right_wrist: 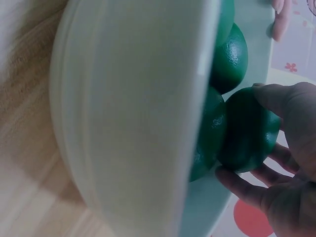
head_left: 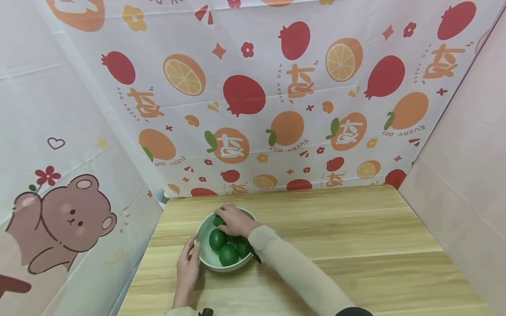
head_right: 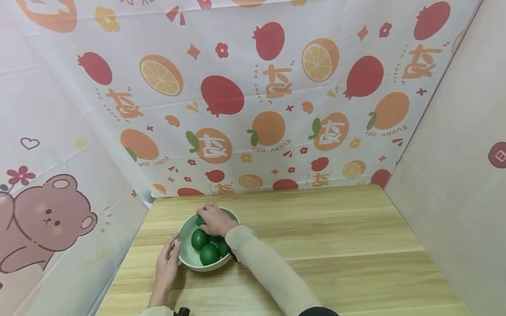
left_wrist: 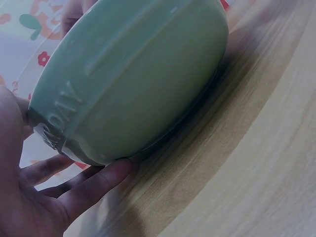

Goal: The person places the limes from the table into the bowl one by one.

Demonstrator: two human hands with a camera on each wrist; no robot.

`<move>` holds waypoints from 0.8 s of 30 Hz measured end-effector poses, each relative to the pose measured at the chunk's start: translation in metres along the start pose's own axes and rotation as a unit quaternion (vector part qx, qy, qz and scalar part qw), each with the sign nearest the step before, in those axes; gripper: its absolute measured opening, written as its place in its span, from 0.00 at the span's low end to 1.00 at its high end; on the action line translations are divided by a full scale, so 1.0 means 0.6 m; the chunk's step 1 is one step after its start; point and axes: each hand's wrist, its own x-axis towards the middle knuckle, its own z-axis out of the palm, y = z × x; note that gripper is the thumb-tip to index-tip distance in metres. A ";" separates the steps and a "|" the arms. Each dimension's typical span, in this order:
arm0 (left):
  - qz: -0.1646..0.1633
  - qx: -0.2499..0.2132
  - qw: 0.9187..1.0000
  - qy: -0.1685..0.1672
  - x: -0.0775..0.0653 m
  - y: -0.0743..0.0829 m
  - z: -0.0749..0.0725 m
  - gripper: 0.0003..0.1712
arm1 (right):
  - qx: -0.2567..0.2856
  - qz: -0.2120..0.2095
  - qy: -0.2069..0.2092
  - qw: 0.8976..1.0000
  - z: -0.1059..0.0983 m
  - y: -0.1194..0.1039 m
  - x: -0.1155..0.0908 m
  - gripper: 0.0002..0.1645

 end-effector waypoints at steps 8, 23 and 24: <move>-0.005 0.005 1.000 0.004 0.002 -0.002 0.002 0.29 | -0.004 0.008 -0.015 1.000 0.008 -0.004 0.002 0.29; 0.005 -0.009 1.000 -0.003 0.001 0.000 -0.001 0.29 | -0.016 0.004 -0.046 0.999 0.020 -0.005 -0.008 0.29; 0.006 -0.010 1.000 -0.002 0.002 0.000 -0.001 0.29 | -0.017 0.004 -0.045 0.999 0.020 -0.005 -0.008 0.29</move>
